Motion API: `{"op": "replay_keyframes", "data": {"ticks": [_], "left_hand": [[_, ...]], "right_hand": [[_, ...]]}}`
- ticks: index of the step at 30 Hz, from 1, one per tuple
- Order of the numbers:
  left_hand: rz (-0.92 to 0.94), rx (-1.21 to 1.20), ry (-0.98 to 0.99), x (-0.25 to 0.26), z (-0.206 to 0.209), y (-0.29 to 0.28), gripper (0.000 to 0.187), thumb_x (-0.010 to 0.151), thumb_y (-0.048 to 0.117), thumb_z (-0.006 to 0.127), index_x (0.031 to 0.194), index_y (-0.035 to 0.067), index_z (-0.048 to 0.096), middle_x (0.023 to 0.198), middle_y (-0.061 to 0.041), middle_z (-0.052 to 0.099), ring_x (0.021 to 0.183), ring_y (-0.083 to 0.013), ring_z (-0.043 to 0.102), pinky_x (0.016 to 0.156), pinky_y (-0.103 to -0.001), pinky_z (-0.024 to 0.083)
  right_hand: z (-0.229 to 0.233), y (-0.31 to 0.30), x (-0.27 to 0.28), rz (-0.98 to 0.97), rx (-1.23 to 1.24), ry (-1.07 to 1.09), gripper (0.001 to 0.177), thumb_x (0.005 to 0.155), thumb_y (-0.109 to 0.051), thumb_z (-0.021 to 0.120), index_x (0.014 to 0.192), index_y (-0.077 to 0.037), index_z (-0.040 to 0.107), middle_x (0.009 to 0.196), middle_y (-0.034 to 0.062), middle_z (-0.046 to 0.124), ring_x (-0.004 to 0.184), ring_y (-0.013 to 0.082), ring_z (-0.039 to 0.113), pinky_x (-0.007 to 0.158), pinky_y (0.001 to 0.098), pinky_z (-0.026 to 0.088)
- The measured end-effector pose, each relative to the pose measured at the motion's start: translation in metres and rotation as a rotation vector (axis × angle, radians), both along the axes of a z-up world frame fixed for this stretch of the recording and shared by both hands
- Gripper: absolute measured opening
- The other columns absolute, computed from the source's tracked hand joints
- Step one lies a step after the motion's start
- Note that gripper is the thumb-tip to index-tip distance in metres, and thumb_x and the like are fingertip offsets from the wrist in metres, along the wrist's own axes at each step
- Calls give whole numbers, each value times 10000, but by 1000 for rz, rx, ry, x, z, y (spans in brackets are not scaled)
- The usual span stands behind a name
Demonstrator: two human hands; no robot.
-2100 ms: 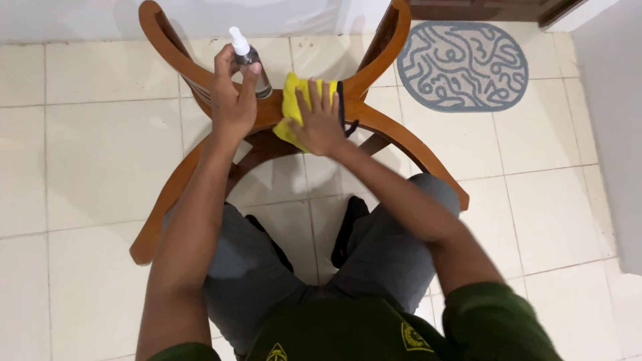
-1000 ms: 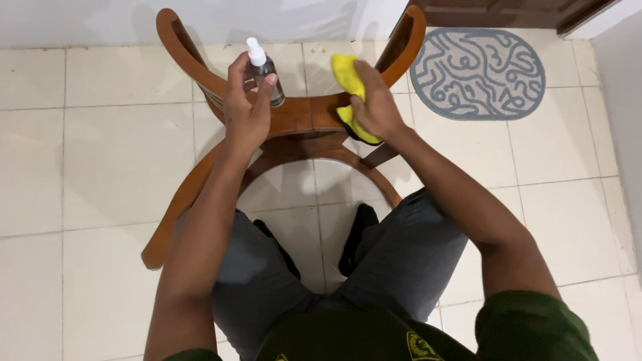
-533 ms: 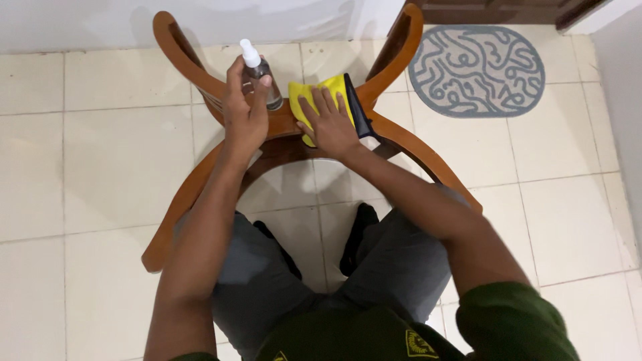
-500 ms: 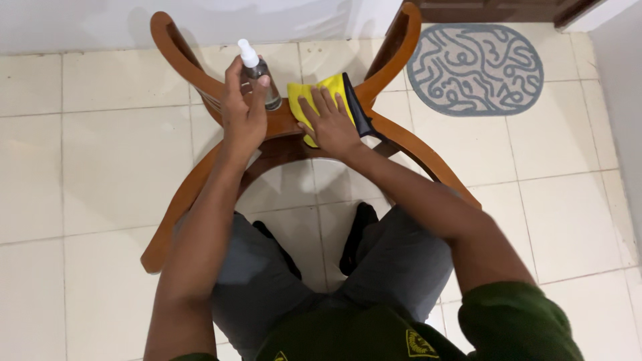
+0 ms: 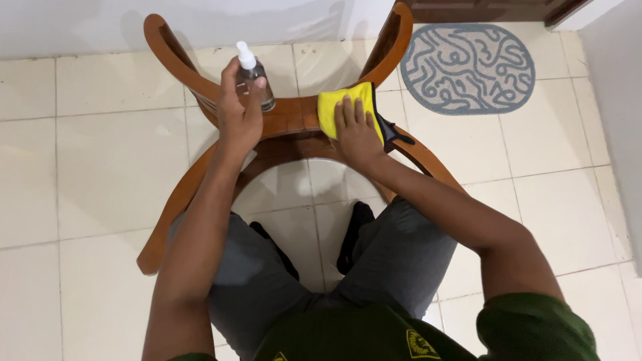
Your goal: The person cleans a wooden stool using a spray and a yellow cloth by hand, wiping the seat and then turning it over to wipe the legs and underside.
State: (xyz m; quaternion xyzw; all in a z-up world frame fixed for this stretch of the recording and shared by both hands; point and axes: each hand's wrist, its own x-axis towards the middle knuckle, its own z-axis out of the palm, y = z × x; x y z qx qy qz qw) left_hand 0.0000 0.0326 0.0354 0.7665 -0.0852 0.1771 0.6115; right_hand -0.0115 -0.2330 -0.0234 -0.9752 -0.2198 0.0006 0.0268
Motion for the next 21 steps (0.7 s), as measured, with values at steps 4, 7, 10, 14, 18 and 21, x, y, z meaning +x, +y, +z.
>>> {"op": "replay_keyframes", "data": {"ticks": [4,7,10,14,18,21], "left_hand": [[34,67,5,1,1,-2,489,1096,256,637,1488,25,459,1287,-107,671,1206,-223,649,1031,-408,530],[30,57,-17,2,0,-4,466,1099,229,645,1478,22,471,1276,-117,666,1191,-227,639,1021,-403,533],[-9,-24,-6,0,2,-3,460,1102,228,626,1480,26,460,1276,-100,666,1198,-202,650,1020,-371,545],[-17,-27,-93,-4,7,-3,424,1127,217,630,1476,21,492,1340,-118,658,1232,-213,628,1073,-378,519],[-32,-89,-82,-5,8,-3,443,1131,249,607,1485,19,473,1340,-89,642,1197,-181,623,1046,-348,527],[-24,-59,-103,-3,9,-2,449,1136,270,601,1486,17,480,1322,-75,647,1184,-172,629,1045,-345,527]], "right_hand": [[-25,8,14,-5,-1,-53,750,978,-302,642,1562,49,329,1623,294,311,1482,505,298,1171,570,311],[-28,29,23,-89,135,31,676,1037,-370,582,1534,29,355,1609,261,341,1472,484,320,1179,575,321],[-24,65,25,-124,227,9,652,1085,-410,534,1548,22,378,1639,228,373,1494,441,358,1219,583,319],[-12,114,7,-65,276,-137,777,972,-524,576,1516,-3,383,1558,294,321,1443,514,249,1139,678,188],[-13,114,10,-44,215,-82,670,1017,-510,540,1533,-107,397,1615,212,322,1500,469,252,1187,683,190],[-28,91,16,21,187,-117,660,1044,-477,513,1556,-80,386,1644,207,308,1528,429,263,1212,655,230]]}}
